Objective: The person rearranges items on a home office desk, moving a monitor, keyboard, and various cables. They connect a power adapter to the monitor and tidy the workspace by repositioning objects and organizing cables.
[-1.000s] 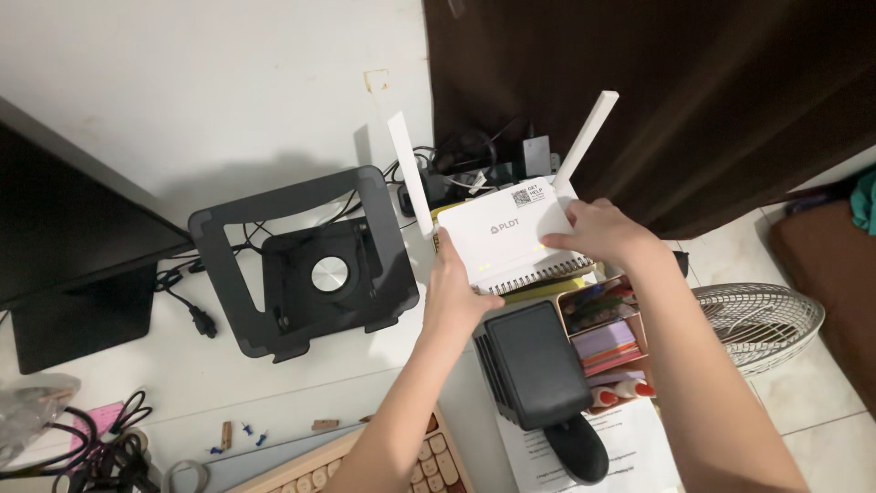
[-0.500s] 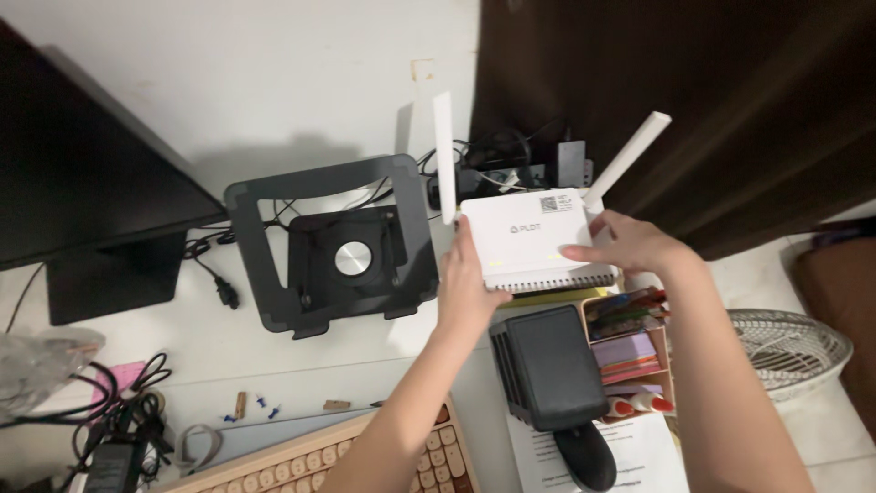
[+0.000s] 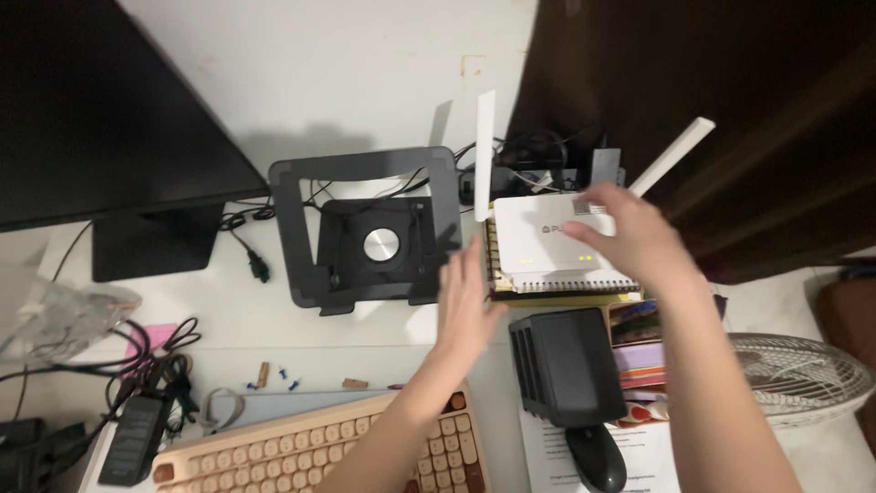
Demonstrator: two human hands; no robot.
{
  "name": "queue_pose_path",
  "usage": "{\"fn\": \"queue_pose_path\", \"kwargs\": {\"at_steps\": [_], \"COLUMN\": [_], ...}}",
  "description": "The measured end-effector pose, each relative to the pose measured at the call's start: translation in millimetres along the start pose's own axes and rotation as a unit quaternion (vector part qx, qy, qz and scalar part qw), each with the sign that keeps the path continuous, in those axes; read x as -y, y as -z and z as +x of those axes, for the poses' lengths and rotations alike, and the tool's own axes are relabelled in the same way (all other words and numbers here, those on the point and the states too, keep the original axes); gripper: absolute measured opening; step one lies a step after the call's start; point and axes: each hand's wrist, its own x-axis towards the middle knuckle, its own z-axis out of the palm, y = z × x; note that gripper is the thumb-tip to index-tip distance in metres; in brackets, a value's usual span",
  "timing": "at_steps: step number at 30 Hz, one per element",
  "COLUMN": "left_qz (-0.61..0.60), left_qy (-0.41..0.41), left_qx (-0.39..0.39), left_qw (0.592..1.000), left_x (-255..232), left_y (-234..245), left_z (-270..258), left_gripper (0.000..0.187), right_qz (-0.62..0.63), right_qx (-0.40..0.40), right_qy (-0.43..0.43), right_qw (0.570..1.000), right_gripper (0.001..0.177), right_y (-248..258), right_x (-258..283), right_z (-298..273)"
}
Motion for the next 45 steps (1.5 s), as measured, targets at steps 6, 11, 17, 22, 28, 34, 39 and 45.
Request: {"fn": "queue_pose_path", "kwargs": {"at_steps": [6, 11, 17, 22, 28, 34, 39, 45], "left_qz": [0.152, 0.22, 0.162, 0.205, 0.18, 0.189, 0.158, 0.16], "left_qy": [0.07, 0.244, 0.171, 0.129, 0.159, 0.161, 0.215, 0.262], "left_qx": [-0.104, -0.13, -0.161, -0.183, -0.178, -0.165, -0.13, -0.099], "left_qw": [0.98, 0.936, 0.958, 0.953, 0.954, 0.955, 0.955, 0.947], "left_x": [56.4, 116.2, 169.8, 186.7, 175.9, 177.4, 170.6, 147.0], "left_y": [59.3, 112.6, 105.3, 99.0, 101.0, 110.3, 111.6, 112.8], "left_z": [-27.9, -33.6, -27.6, -20.9, -2.3, 5.9, 2.8, 1.0], "left_gripper": [0.114, 0.141, 0.127, 0.123, 0.122, 0.118, 0.128, 0.136], "right_qz": [0.179, 0.057, -0.003, -0.033, -0.072, 0.071, -0.039, 0.109], "right_qx": [0.095, 0.058, 0.072, 0.061, 0.061, 0.194, 0.07, 0.117], "right_qy": [0.129, 0.229, 0.112, 0.085, 0.064, 0.118, 0.006, -0.101], "right_qw": [0.971, 0.97, 0.991, 0.994, 0.993, 0.971, 0.997, 0.982], "right_gripper": [0.031, 0.047, 0.074, 0.068, 0.061, 0.042, 0.027, 0.027], "right_y": [-71.7, -146.7, -196.4, -211.7, -207.7, -153.2, -27.6, -30.1], "right_x": [56.2, 81.6, 89.3, 95.2, 103.2, 74.6, -5.6, -10.7], "right_z": [12.6, 8.3, 8.0, 5.5, 29.5, 45.3, 121.6, 184.6]}}
